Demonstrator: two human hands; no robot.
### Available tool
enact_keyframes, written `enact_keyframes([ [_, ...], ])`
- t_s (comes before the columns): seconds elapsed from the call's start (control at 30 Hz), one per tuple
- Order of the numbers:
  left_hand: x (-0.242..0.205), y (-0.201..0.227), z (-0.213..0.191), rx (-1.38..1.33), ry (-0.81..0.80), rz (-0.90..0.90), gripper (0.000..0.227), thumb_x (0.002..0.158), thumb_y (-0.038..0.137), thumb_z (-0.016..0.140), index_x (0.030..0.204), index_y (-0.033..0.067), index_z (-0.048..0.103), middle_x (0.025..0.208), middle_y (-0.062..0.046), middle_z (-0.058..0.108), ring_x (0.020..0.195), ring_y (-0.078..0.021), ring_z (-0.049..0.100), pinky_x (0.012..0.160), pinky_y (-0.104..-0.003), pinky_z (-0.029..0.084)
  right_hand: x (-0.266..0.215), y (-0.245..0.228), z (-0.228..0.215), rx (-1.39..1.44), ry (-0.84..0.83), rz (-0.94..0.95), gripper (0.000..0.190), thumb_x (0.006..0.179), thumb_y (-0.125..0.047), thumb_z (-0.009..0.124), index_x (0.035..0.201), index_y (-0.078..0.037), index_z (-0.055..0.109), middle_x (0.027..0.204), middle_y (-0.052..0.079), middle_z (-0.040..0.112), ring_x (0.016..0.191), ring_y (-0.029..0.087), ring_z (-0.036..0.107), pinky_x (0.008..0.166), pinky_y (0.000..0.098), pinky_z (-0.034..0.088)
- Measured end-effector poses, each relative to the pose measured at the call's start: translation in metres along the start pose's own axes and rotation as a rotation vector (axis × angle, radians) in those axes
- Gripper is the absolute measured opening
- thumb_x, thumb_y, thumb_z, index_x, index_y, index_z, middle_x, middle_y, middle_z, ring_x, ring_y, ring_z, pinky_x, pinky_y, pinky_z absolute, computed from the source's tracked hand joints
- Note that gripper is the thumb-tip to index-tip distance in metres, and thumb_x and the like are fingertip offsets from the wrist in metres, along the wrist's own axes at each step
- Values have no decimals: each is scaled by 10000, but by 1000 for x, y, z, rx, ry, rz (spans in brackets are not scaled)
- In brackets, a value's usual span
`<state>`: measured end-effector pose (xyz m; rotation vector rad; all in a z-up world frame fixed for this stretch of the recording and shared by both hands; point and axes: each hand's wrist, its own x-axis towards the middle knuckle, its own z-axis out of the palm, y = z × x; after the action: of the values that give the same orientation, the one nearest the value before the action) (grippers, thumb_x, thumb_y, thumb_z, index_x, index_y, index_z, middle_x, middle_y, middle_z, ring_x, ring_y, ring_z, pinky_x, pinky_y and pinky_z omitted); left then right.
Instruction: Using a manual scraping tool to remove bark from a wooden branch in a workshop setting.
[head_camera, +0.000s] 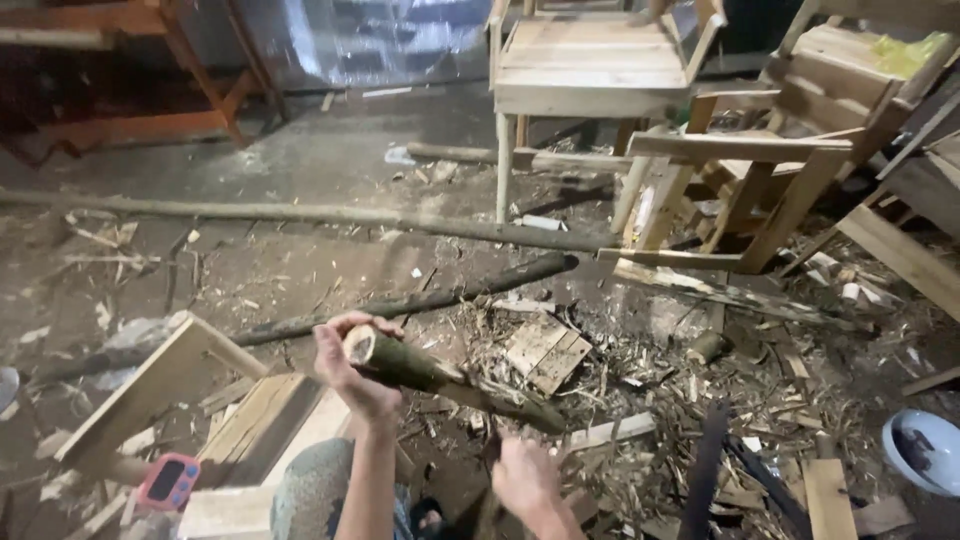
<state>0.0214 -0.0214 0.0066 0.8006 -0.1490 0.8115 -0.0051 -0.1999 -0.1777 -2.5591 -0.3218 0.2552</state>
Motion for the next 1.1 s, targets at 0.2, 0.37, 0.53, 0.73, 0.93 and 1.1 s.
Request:
enact_keyframes([
  [0.2, -8, -6, 3, 406, 198, 203, 253, 987, 263, 383, 868, 70, 496, 749, -60, 581, 593, -137, 580, 586, -232, 523, -34, -67, -70, 161, 234, -325, 245, 903, -180, 505, 976, 26, 617, 501, 57, 644, 294, 146, 542, 240, 243, 379],
  [0.37, -8, -1, -5, 417, 303, 216, 233, 965, 271, 392, 859, 93, 498, 714, -31, 573, 578, -124, 568, 581, -246, 530, -13, -50, -25, 129, 39, -195, 497, 651, 52, 414, 1119, 57, 581, 554, 117, 630, 347, 186, 505, 304, 287, 404],
  [0.53, -8, -1, 10, 489, 346, 200, 245, 929, 268, 369, 832, 77, 489, 717, -48, 559, 579, -128, 535, 573, -240, 498, -23, -41, -15, 13, 331, -357, 301, 810, -164, 556, 1090, -57, 580, 627, 85, 589, 450, 231, 537, 386, 341, 448],
  [0.73, -7, 11, 6, 464, 353, 185, 241, 917, 257, 351, 835, 74, 486, 713, -60, 559, 615, -147, 549, 620, -265, 501, -19, -41, -8, -115, 103, -140, 394, 702, -137, 527, 1086, -90, 604, 683, 180, 634, 559, 379, 624, 521, 465, 516],
  [0.93, -15, 1, 18, 519, 344, 155, 264, 927, 281, 343, 859, 69, 484, 740, -61, 557, 621, -137, 542, 613, -244, 496, -28, -57, -37, -192, -31, -169, 249, 860, -84, 456, 1087, -5, 523, 557, 70, 580, 410, 247, 564, 369, 373, 480],
  [1.1, -11, -3, 10, 534, 325, 190, 278, 929, 304, 338, 856, 80, 486, 721, -41, 570, 561, -127, 572, 509, -245, 536, -19, -27, -21, 88, -73, -70, 225, 777, -127, 448, 950, -167, 586, 675, 51, 645, 538, 243, 619, 515, 387, 496],
])
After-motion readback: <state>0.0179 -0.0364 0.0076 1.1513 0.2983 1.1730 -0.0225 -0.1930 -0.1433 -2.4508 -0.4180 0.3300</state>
